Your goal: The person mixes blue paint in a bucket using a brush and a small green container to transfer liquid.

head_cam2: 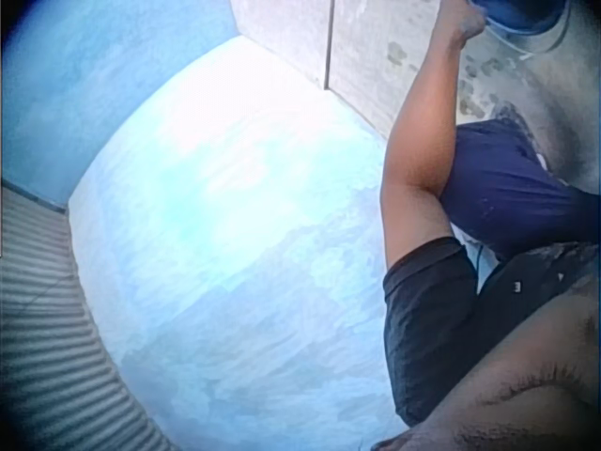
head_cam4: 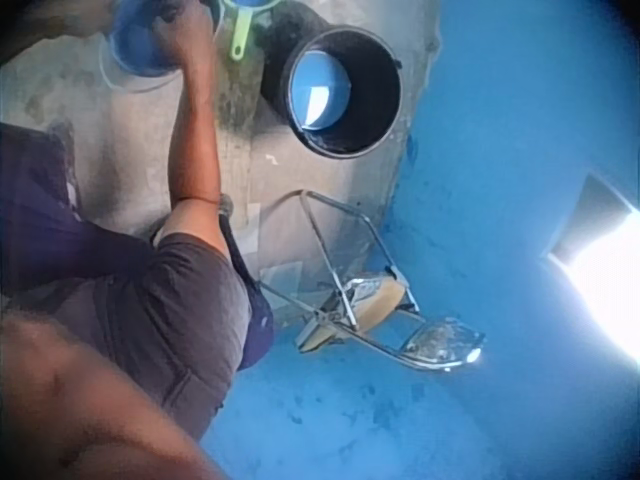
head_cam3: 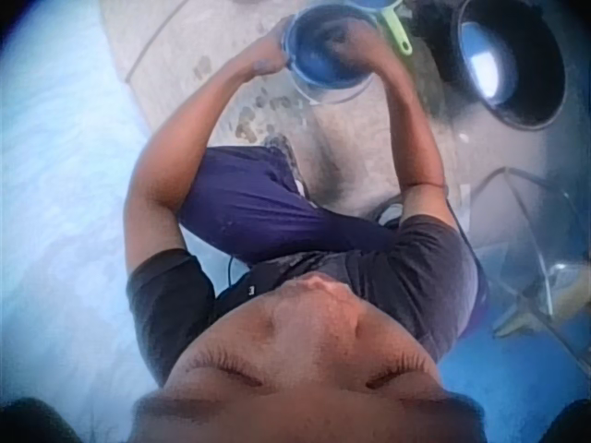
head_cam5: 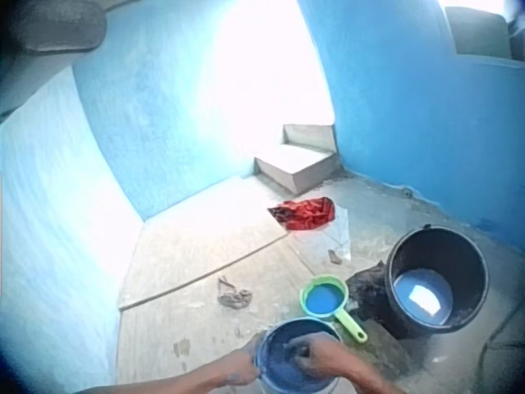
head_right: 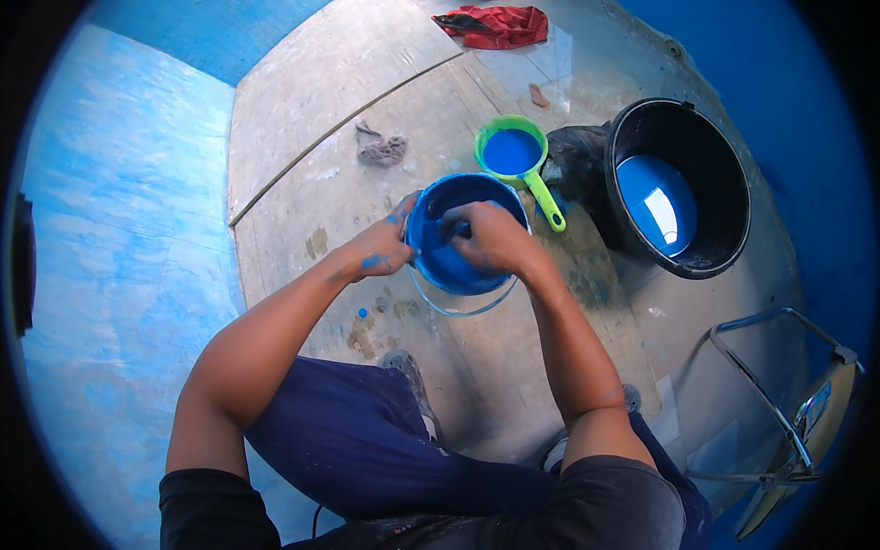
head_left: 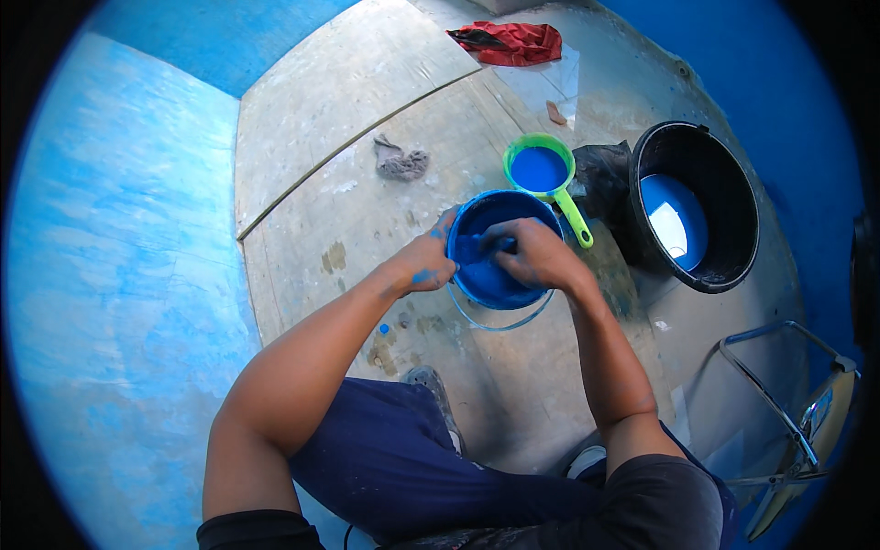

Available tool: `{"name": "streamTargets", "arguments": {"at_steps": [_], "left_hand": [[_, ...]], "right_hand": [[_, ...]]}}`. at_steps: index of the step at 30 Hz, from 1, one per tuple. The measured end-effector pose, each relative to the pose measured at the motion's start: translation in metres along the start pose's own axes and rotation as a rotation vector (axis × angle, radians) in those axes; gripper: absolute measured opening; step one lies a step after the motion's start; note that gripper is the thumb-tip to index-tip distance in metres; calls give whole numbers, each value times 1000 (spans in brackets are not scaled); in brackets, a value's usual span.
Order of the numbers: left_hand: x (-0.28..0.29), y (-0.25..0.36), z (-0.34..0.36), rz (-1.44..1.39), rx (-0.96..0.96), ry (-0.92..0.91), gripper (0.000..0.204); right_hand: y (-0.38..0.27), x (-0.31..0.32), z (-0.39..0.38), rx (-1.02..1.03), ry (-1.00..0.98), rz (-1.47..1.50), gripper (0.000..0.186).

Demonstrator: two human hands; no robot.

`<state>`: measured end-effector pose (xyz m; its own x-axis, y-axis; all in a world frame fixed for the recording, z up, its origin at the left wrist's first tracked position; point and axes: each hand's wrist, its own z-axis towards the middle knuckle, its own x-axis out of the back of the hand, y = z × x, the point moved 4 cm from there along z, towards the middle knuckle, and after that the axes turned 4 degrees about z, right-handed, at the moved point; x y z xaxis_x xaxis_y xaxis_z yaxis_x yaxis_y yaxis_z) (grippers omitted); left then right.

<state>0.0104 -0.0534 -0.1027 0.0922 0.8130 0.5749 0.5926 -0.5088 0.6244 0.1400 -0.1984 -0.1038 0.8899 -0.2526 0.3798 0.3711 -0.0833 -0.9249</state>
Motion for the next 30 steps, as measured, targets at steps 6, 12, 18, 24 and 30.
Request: {"name": "streamTargets", "arguments": {"at_steps": [6,12,18,24,30], "left_hand": [[4,15,-12,-126,5,-22,90],[1,3,-7,-128,4,-7,88],[3,18,-12,-96,60,-16,91],[5,27,-17,-130,71,-17,91],[3,14,-9,-102,-1,27,89]], "right_hand": [[-3,-8,2,34,-54,125,26],[1,1,4,-59,6,35,27],[10,-5,2,-91,29,-30,27],[9,-4,0,-110,50,-59,27],[4,-9,1,-104,104,-112,27]]}}
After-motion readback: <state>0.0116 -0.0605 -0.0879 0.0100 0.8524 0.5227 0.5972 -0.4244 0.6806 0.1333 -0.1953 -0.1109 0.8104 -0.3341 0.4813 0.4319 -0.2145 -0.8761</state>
